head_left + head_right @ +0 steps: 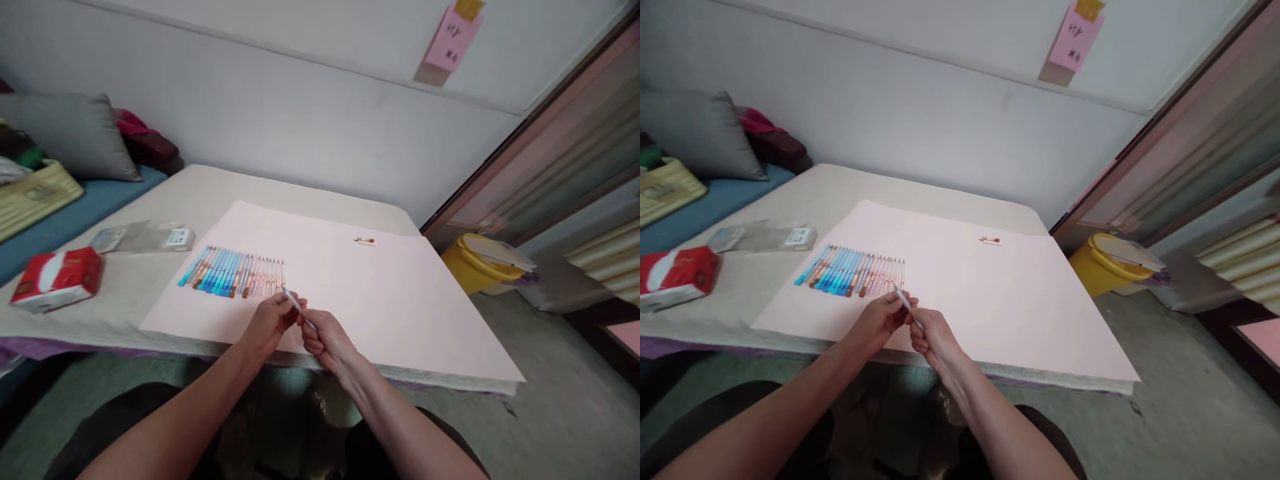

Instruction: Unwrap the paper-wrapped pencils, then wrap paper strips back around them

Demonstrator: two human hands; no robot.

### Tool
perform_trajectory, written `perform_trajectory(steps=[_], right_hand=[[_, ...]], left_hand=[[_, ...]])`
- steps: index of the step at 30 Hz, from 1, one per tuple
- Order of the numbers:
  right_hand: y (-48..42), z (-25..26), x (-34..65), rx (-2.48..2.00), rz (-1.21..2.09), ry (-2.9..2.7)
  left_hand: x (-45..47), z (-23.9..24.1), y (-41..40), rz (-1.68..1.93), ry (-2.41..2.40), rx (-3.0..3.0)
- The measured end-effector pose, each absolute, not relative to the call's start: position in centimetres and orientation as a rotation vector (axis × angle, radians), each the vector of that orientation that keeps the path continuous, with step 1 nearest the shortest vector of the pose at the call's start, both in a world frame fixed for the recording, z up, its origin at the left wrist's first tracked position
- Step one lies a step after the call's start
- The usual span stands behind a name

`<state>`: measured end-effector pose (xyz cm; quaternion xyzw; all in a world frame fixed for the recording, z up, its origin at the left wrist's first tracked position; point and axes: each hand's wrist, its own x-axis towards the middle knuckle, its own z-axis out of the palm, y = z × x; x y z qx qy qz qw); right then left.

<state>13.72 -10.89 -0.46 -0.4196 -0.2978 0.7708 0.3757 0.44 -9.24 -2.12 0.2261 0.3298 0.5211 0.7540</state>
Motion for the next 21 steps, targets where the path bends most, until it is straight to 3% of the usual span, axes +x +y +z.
perform_trajectory(steps=[11,21], right_hand=[[-11.2,-0.5,12.7,-1.175,1.839,-0.847],[-10.9,-0.1,13.7,-1.113,1.894,-0.863]], left_hand=[[0.5,-1.3,-9.5,1.152,0.934,0.470],[0.5,-1.8,-9.1,1.201,0.796,0.388]])
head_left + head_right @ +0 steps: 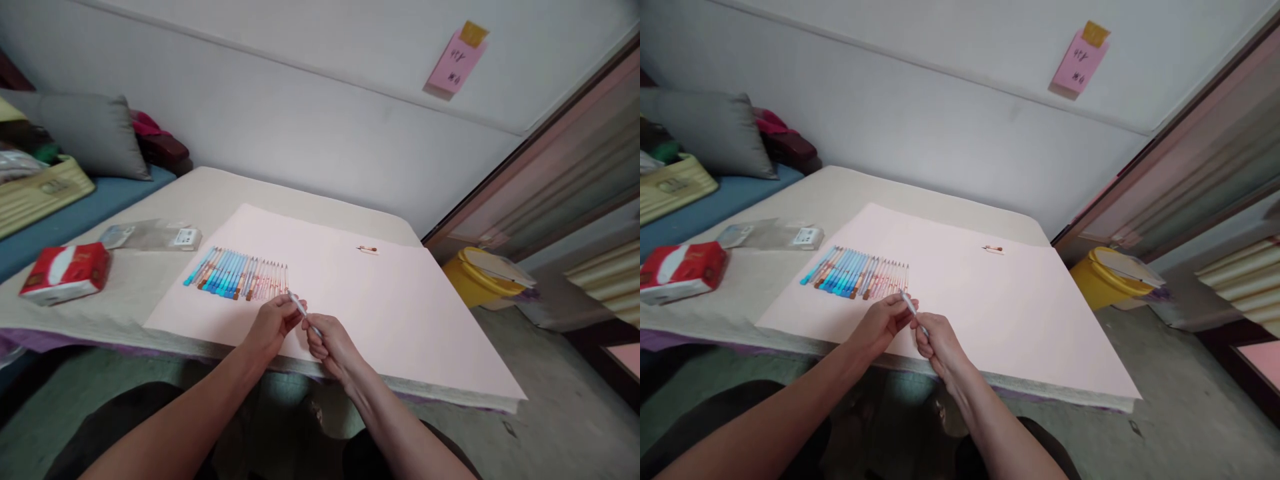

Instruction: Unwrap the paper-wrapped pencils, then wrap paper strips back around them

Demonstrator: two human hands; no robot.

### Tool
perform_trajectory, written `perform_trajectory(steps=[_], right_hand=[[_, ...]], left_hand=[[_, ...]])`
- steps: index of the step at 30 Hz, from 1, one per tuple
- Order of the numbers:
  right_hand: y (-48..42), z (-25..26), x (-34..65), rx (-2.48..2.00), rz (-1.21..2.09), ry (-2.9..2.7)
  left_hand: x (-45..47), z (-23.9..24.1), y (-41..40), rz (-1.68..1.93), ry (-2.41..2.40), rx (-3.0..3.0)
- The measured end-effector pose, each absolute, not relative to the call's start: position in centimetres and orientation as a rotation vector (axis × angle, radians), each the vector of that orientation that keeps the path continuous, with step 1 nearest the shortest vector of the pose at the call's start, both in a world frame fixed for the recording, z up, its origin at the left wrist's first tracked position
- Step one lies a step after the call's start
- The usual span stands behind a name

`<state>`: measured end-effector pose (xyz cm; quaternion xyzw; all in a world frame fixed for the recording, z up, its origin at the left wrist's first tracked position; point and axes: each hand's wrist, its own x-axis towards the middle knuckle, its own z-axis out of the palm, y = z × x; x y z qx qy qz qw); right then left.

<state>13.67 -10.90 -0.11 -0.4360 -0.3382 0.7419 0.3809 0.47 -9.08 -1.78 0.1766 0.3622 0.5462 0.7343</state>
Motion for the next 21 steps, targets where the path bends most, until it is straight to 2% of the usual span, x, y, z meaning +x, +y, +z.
perform_trajectory(steps=[3,21], right_hand=[[-11.04,-0.23,13.43,-1.159,1.815,-0.918],[-10.72,-0.21,14.15,-1.166,1.874,-0.900]], left_hand=[[0.34,-1.97,-9.08,1.203,0.876,0.397],[0.25,-1.72,-8.90,1.164,0.806,0.376]])
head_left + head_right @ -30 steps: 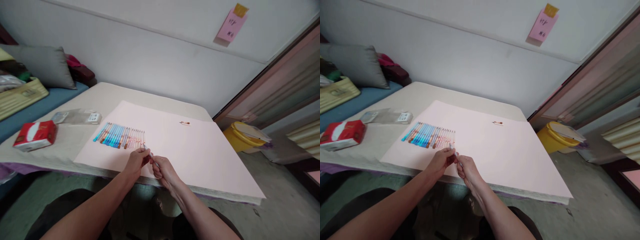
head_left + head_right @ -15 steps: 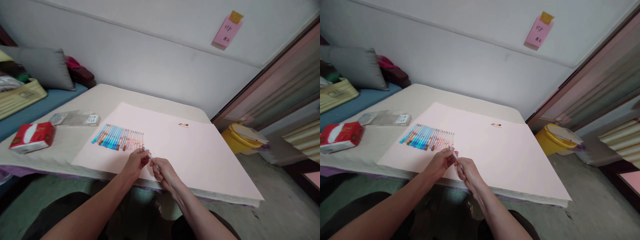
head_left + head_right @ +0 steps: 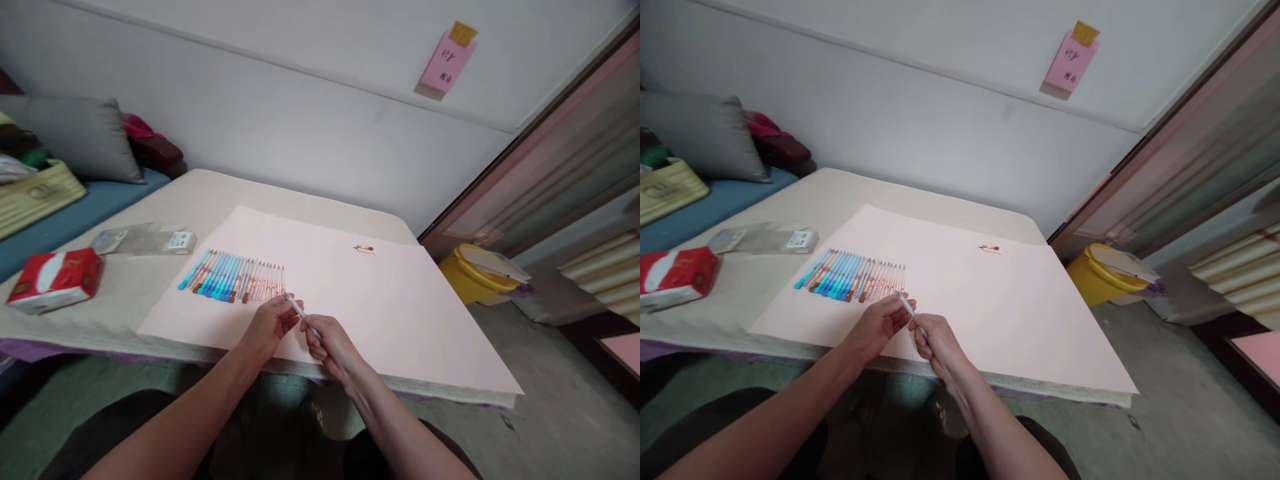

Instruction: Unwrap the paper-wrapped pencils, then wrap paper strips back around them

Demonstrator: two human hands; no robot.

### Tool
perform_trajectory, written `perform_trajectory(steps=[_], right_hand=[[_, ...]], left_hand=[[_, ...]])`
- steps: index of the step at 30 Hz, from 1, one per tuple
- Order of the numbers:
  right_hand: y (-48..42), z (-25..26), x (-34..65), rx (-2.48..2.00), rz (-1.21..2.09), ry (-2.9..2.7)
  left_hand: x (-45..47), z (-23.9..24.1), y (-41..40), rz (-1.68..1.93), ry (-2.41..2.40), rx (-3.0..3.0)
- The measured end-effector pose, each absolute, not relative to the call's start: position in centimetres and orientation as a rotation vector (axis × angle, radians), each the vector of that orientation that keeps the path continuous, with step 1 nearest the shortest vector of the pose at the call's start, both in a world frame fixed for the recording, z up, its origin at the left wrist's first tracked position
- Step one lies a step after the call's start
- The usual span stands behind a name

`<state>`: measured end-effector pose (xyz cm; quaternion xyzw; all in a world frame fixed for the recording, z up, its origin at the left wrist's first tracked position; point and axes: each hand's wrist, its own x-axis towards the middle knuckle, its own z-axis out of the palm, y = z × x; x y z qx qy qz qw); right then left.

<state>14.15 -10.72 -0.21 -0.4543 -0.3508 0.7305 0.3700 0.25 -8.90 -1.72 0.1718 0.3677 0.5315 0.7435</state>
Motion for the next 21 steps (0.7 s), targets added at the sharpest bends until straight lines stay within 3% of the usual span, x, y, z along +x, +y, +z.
perform_trajectory(steps=[21], right_hand=[[-10.77,-0.03,14.37,-1.171,1.861,-0.958]], left_hand=[[0.13,-1.83,-8.89,1.145,0.854,0.429]])
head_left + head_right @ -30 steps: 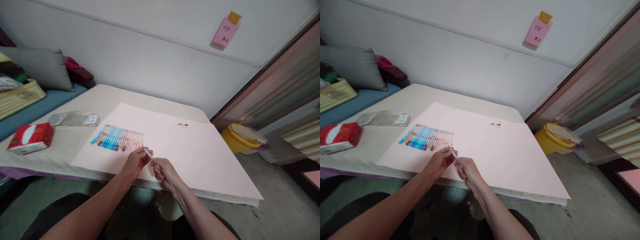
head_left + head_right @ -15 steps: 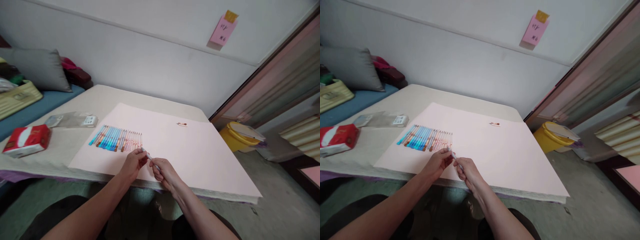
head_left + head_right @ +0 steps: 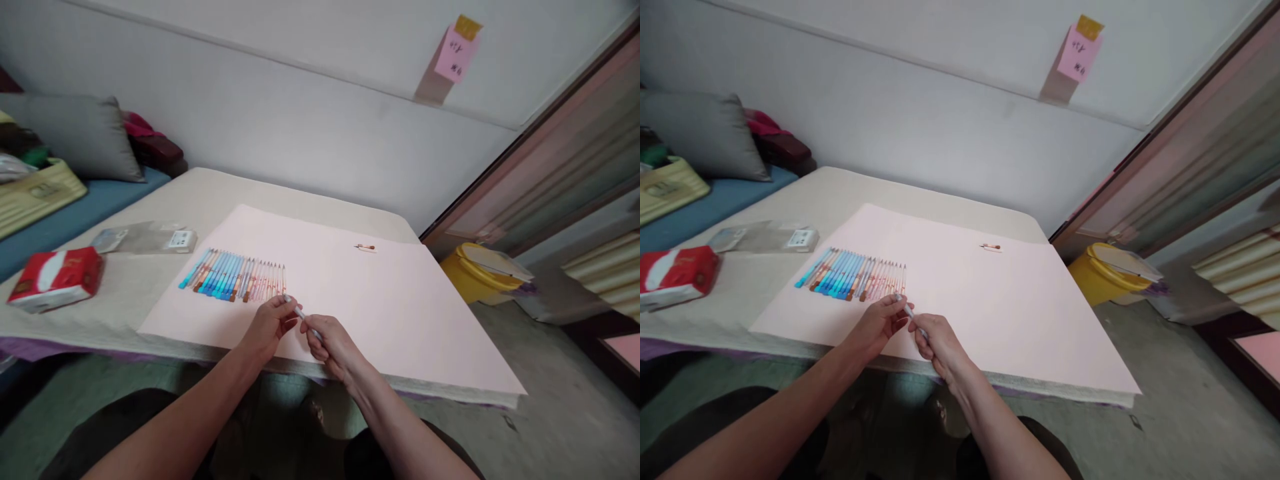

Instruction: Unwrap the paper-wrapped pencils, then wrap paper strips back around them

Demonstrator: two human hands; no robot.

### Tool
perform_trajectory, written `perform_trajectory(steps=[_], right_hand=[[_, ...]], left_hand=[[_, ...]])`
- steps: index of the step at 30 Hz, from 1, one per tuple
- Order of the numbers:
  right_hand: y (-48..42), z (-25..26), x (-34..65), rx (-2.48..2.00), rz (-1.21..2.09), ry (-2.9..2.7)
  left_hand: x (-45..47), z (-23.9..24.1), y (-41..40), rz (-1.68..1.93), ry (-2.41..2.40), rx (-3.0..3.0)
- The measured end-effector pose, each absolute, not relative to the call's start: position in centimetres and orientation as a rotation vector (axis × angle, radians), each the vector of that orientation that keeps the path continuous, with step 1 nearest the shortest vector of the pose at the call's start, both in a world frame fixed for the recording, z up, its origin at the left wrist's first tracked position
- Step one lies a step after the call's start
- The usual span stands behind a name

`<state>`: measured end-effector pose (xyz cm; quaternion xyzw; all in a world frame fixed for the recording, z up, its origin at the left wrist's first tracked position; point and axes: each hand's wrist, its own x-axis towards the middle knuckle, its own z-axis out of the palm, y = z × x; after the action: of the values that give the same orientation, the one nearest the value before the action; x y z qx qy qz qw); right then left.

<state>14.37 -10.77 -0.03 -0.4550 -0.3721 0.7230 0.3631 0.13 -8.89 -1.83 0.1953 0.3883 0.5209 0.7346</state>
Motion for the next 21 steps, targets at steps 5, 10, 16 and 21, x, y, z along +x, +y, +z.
perform_trajectory(steps=[5,10,16,21], right_hand=[[-10.68,0.25,14.46,-1.186,1.872,-0.939],[-10.77,0.36,14.42,-1.188,1.876,-0.944],[-10.65,0.58,14.57,-1.192,1.878,-0.949],[-10.59,0.43,14.63,-1.183,1.881,-0.964]], left_hand=[[0.12,-1.66,-8.91,1.176,0.804,0.382],[0.04,-1.64,-9.01,1.176,0.868,0.388],[0.12,-1.70,-8.89,1.191,0.837,0.343],[0.03,-1.77,-8.78,1.209,0.868,0.334]])
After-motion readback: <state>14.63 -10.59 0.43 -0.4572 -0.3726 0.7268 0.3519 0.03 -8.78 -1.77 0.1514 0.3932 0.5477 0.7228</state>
